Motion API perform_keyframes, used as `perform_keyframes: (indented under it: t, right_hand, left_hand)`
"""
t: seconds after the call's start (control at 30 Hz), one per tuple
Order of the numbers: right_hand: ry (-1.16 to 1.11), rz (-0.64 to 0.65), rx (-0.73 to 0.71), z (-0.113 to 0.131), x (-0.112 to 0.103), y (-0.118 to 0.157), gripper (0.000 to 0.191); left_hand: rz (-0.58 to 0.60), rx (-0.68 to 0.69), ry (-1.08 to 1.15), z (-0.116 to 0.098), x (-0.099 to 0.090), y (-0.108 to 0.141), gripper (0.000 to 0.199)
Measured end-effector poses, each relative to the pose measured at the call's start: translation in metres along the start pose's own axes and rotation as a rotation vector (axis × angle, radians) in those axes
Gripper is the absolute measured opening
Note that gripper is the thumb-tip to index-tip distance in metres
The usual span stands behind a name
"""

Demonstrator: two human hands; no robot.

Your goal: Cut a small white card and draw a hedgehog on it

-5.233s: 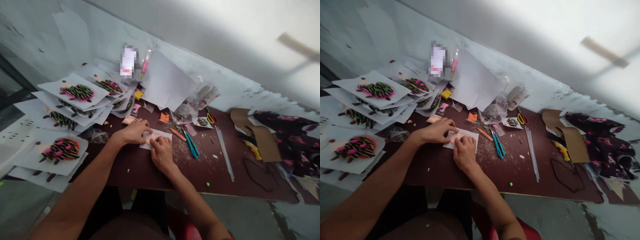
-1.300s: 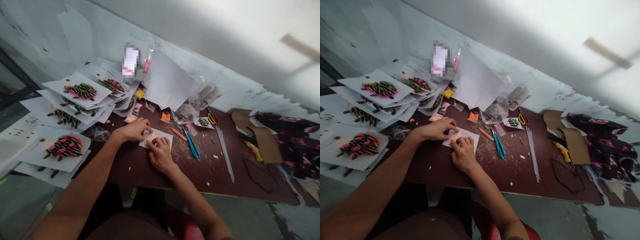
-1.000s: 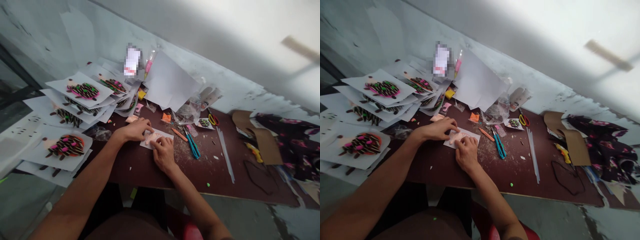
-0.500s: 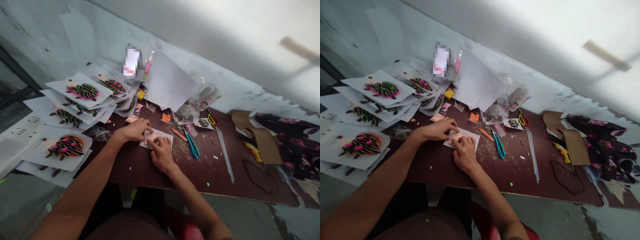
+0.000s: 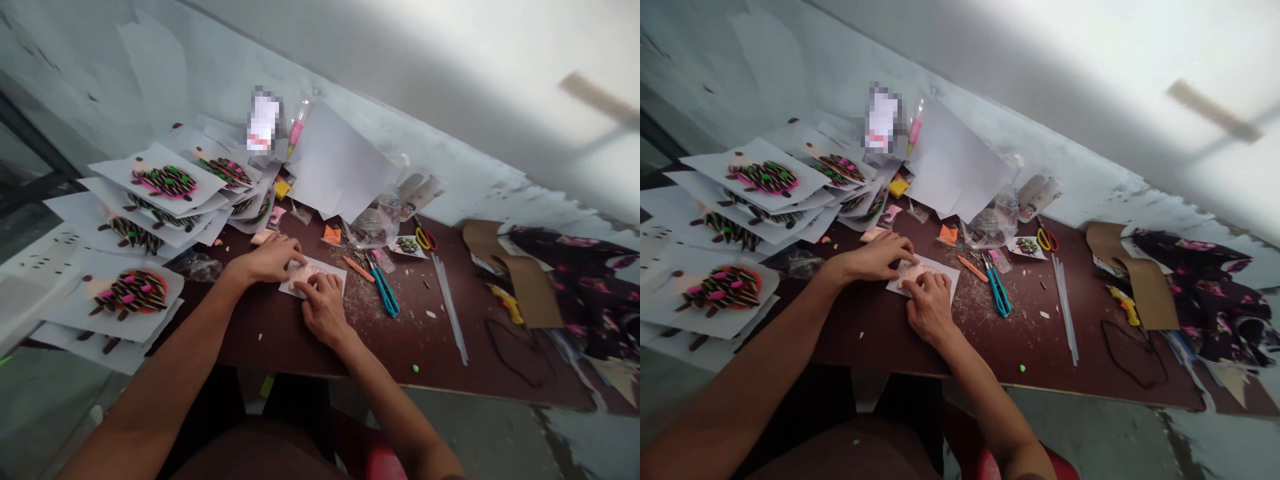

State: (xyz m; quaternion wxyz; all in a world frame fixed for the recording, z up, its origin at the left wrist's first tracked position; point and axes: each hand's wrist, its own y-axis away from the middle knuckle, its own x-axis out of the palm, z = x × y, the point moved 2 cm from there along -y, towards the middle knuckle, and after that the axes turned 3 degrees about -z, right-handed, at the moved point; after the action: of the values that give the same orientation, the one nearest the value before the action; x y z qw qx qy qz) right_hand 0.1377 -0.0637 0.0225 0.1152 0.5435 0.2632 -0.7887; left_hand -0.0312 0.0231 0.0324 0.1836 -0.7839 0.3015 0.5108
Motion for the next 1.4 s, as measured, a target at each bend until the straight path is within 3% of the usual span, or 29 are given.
perform_keyframes:
  t: [0.47,0.6,0.97,1.2,1.4]
  right_hand:
    - [-0.013,-0.064,-0.065,-0.0004,-0.0011,0.0033,0.047]
    - [0.043,0.000,-0.149,0.0023,0.0001,0.0045,0.049]
    - [0.102,0.000,0.018,-0.0002,0.0000,0.0033,0.047]
    - [0.115,0.037,0.005,0.0043,-0.0007,0.0004,0.048]
    - [0.086,-0.052,-0.004,0.0058,-0.0021,0.0024,0.036]
  left_hand:
    - [0.010,-0.006,0.019,-0.0011,-0.0022,0.0005,0.046]
    - [0.003,-0.002,0.019,-0.0006,-0.0016,0.0010,0.050]
    - [-0.009,0.005,0.041,0.0017,0.0007,0.0007,0.047]
    - [-0.030,0.016,0.049,0.0024,0.0021,0.0007,0.045]
    - [-0.008,0.010,0.026,0.0032,0.0019,0.0001,0.047]
